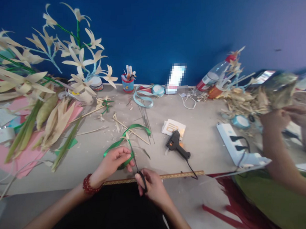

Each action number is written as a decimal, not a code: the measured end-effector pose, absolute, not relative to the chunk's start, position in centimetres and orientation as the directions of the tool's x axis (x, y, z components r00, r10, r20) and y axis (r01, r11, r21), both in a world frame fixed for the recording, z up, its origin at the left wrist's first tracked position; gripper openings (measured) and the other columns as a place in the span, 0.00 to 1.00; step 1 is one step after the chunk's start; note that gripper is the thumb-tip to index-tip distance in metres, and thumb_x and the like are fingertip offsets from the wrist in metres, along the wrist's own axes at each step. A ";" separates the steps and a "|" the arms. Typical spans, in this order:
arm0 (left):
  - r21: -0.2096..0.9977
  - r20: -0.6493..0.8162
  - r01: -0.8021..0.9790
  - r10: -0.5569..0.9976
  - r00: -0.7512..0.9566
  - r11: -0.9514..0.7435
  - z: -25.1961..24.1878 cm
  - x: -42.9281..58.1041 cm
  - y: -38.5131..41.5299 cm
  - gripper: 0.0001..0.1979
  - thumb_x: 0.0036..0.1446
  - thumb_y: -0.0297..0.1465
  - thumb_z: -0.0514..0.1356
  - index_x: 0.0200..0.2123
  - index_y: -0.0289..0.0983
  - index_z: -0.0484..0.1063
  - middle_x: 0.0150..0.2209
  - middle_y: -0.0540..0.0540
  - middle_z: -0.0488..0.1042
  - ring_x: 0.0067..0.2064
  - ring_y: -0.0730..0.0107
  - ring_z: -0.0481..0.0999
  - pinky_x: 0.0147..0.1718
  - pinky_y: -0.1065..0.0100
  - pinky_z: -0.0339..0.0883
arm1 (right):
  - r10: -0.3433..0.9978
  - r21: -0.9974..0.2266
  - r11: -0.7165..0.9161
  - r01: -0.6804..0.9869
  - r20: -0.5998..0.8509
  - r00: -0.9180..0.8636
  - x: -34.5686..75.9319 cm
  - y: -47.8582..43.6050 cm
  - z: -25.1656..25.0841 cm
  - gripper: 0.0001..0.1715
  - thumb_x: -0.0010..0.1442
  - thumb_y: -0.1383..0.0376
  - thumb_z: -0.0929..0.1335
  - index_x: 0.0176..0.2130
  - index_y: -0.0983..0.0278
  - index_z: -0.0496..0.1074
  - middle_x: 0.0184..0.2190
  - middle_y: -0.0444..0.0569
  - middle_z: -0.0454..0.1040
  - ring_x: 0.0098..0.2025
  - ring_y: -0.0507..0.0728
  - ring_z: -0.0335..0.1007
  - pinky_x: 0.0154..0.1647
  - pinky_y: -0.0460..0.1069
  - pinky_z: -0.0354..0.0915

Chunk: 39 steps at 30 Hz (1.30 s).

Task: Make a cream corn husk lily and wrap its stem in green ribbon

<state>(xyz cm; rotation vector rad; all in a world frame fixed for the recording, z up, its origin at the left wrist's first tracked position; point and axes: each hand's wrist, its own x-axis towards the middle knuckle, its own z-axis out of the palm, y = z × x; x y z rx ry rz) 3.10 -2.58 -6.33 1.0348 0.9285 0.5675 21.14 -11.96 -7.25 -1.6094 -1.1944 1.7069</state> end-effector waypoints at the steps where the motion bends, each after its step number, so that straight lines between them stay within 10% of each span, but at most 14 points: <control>1: 0.905 -0.374 0.020 0.772 0.513 0.425 -6.4 3.1 -2.6 0.11 0.59 0.39 0.58 0.35 0.36 0.65 0.28 0.45 0.80 0.25 0.66 0.80 0.28 0.67 0.67 | 0.838 -0.850 -0.482 0.210 -0.518 -0.171 21.2 -12.0 -7.3 0.32 0.58 0.37 0.63 0.24 0.61 0.60 0.13 0.38 0.62 0.17 0.49 0.54 0.21 0.45 0.52; 39: 0.873 -0.385 -0.020 0.716 0.583 0.487 -6.8 2.7 -2.5 0.13 0.57 0.40 0.60 0.33 0.37 0.62 0.23 0.49 0.77 0.19 0.70 0.76 0.22 0.71 0.62 | 0.733 -0.773 -0.596 0.219 -0.635 -0.246 21.6 -9.6 -5.7 0.31 0.54 0.38 0.66 0.26 0.61 0.60 0.12 0.37 0.64 0.11 0.45 0.47 0.12 0.42 0.42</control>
